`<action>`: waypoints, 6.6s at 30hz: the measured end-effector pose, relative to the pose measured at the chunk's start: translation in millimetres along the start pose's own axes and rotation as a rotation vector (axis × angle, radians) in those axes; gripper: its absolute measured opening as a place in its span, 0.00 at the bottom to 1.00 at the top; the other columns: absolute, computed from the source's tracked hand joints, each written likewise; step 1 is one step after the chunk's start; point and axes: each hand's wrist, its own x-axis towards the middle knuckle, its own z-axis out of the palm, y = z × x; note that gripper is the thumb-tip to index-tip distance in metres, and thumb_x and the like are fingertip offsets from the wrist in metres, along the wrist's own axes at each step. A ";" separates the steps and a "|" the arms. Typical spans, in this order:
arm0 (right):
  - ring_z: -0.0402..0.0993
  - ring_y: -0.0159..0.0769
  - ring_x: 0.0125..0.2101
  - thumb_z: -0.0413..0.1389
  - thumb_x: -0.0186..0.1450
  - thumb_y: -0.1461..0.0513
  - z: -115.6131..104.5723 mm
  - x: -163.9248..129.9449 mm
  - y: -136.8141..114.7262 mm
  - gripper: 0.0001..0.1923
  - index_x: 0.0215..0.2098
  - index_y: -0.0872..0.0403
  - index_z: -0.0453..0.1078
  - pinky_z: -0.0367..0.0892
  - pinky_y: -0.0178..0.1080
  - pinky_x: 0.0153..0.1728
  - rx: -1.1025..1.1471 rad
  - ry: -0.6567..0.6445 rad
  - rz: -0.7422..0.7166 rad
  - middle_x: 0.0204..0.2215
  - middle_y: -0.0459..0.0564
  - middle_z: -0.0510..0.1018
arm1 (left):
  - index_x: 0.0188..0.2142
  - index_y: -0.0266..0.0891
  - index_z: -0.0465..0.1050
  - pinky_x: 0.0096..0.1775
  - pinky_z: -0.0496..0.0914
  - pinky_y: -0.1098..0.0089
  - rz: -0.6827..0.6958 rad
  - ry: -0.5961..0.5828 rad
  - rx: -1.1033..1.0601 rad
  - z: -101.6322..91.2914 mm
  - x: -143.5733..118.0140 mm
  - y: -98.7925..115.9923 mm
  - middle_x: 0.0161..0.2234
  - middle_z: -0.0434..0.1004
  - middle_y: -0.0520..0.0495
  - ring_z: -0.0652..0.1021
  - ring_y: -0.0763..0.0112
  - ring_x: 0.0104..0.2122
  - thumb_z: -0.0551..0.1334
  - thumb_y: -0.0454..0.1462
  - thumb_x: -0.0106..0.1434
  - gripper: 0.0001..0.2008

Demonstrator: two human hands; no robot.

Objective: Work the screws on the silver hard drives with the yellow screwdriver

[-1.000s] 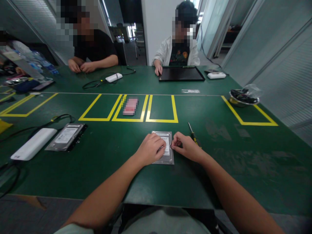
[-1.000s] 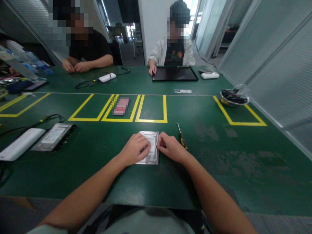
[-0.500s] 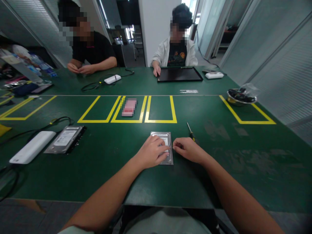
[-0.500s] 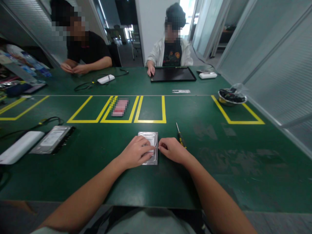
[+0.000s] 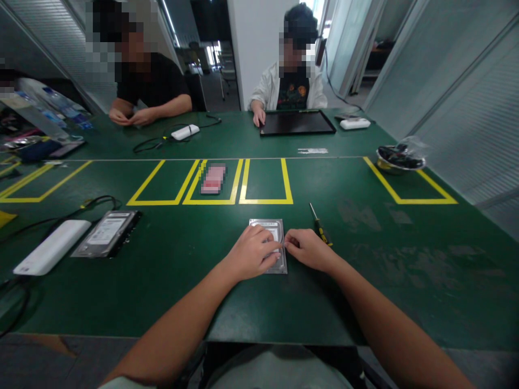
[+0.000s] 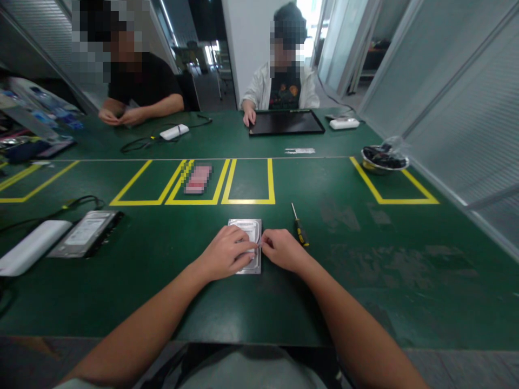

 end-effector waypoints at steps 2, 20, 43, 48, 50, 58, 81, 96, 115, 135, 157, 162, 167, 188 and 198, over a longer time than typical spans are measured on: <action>0.66 0.30 0.23 0.53 0.62 0.66 0.5 0.4 -1.0 0.06 0.28 0.54 0.70 0.56 0.33 0.26 -0.002 0.010 0.009 0.21 0.43 0.72 | 0.46 0.42 0.76 0.44 0.61 0.59 0.004 -0.002 0.001 0.0 0.4 0.5 0.38 0.74 0.44 0.68 0.60 0.42 0.56 0.42 0.67 0.14; 0.67 0.31 0.24 0.54 0.62 0.66 0.9 -1.9 0.2 0.05 0.29 0.54 0.70 0.57 0.33 0.27 0.027 -0.005 0.018 0.22 0.43 0.73 | 0.47 0.42 0.76 0.44 0.61 0.59 0.017 -0.005 0.015 0.8 1.8 2.6 0.38 0.73 0.44 0.68 0.60 0.42 0.56 0.42 0.67 0.14; 0.67 0.30 0.24 0.54 0.62 0.66 2.4 2.7 0.1 0.05 0.29 0.54 0.69 0.58 0.33 0.26 -0.004 0.006 0.061 0.22 0.43 0.73 | 0.48 0.42 0.76 0.44 0.62 0.59 -0.005 0.005 -0.006 -0.4 2.6 2.0 0.39 0.74 0.44 0.69 0.60 0.43 0.56 0.42 0.67 0.14; 0.69 0.33 0.27 0.54 0.64 0.63 -15.6 -4.4 -1.7 0.04 0.31 0.53 0.68 0.62 0.34 0.31 -0.095 0.059 0.092 0.25 0.45 0.73 | 0.47 0.42 0.76 0.44 0.61 0.60 -0.005 0.015 -0.009 -0.4 1.7 1.8 0.39 0.74 0.45 0.69 0.60 0.42 0.57 0.42 0.67 0.14; 0.70 0.40 0.36 0.55 0.64 0.63 -29.5 -11.0 -2.7 0.04 0.38 0.55 0.67 0.63 0.39 0.37 -0.201 0.156 0.140 0.34 0.53 0.74 | 0.45 0.42 0.76 0.43 0.60 0.60 -0.009 0.021 -0.008 -0.6 1.0 1.3 0.38 0.75 0.46 0.69 0.61 0.42 0.56 0.42 0.67 0.13; 0.75 0.55 0.40 0.54 0.66 0.54 -52.7 -29.7 5.4 0.21 0.53 0.55 0.58 0.66 0.44 0.33 -0.589 -0.067 0.609 0.45 0.62 0.71 | 0.40 0.41 0.77 0.43 0.59 0.61 -0.017 0.036 0.004 -1.6 0.0 0.8 0.36 0.75 0.46 0.70 0.62 0.41 0.55 0.41 0.68 0.12; 0.66 0.28 0.23 0.53 0.68 0.52 -58.9 -16.8 3.7 0.11 0.41 0.51 0.67 0.62 0.33 0.23 0.659 0.704 0.018 0.32 0.46 0.75 | 0.42 0.41 0.77 0.43 0.59 0.61 0.003 0.037 -0.003 -0.2 -1.3 0.4 0.37 0.75 0.46 0.69 0.63 0.40 0.55 0.41 0.68 0.12; 0.73 0.30 0.28 0.57 0.67 0.58 -40.4 -11.5 -16.6 0.13 0.48 0.53 0.65 0.70 0.34 0.28 0.525 0.458 -0.097 0.38 0.50 0.79 | 0.41 0.42 0.77 0.42 0.59 0.62 -0.001 0.045 0.000 -0.5 -0.9 0.1 0.35 0.74 0.46 0.70 0.64 0.40 0.56 0.40 0.68 0.11; 0.75 0.31 0.29 0.57 0.66 0.57 -38.4 -11.7 -16.9 0.13 0.47 0.54 0.65 0.70 0.34 0.28 0.525 0.418 -0.088 0.37 0.51 0.80 | 0.41 0.41 0.77 0.42 0.59 0.61 -0.002 0.031 -0.004 -0.1 -0.6 -0.1 0.35 0.74 0.46 0.69 0.63 0.40 0.56 0.40 0.68 0.12; 0.77 0.34 0.33 0.57 0.66 0.56 -40.5 -14.2 -13.8 0.14 0.47 0.53 0.65 0.73 0.36 0.32 0.493 0.407 -0.080 0.38 0.52 0.80 | 0.41 0.42 0.77 0.42 0.60 0.62 0.000 0.027 -0.012 -0.9 -0.3 -0.1 0.36 0.74 0.46 0.70 0.63 0.40 0.56 0.40 0.68 0.12; 0.73 0.40 0.41 0.52 0.69 0.55 -52.6 -14.6 -23.4 0.11 0.45 0.51 0.71 0.68 0.43 0.43 0.209 0.391 -0.257 0.40 0.51 0.76 | 0.41 0.42 0.77 0.42 0.60 0.62 -0.017 0.015 -0.009 -2.1 -0.6 0.9 0.36 0.74 0.46 0.70 0.63 0.40 0.55 0.41 0.68 0.12; 0.72 0.39 0.38 0.54 0.68 0.56 -58.2 -13.3 -30.6 0.12 0.47 0.51 0.73 0.68 0.42 0.40 0.140 0.397 -0.280 0.37 0.51 0.74 | 0.41 0.41 0.77 0.44 0.60 0.61 -0.017 0.015 -0.032 -4.3 -0.1 0.6 0.36 0.75 0.46 0.70 0.63 0.40 0.53 0.43 0.70 0.15; 0.71 0.36 0.33 0.56 0.67 0.56 -63.2 -13.7 -38.1 0.13 0.48 0.51 0.72 0.67 0.39 0.34 0.088 0.341 -0.320 0.34 0.49 0.73 | 0.45 0.40 0.75 0.45 0.60 0.60 -0.049 0.076 -0.048 -5.6 -1.0 -0.8 0.40 0.78 0.44 0.71 0.61 0.43 0.52 0.43 0.70 0.16; 0.70 0.33 0.33 0.57 0.67 0.60 -92.0 4.3 -63.2 0.08 0.44 0.55 0.73 0.66 0.35 0.35 -0.047 0.093 -0.410 0.38 0.51 0.75 | 0.36 0.40 0.75 0.43 0.63 0.64 -0.528 0.435 -0.111 2.5 -3.0 -28.4 0.36 0.79 0.48 0.72 0.64 0.39 0.53 0.40 0.70 0.13; 0.71 0.34 0.38 0.57 0.67 0.64 -100.0 3.6 -77.7 0.09 0.46 0.53 0.74 0.65 0.35 0.40 -0.152 0.026 -0.398 0.38 0.50 0.74 | 0.32 0.39 0.73 0.39 0.63 0.66 -0.574 0.426 -0.079 7.2 -1.5 -41.2 0.31 0.76 0.49 0.72 0.66 0.34 0.55 0.40 0.68 0.11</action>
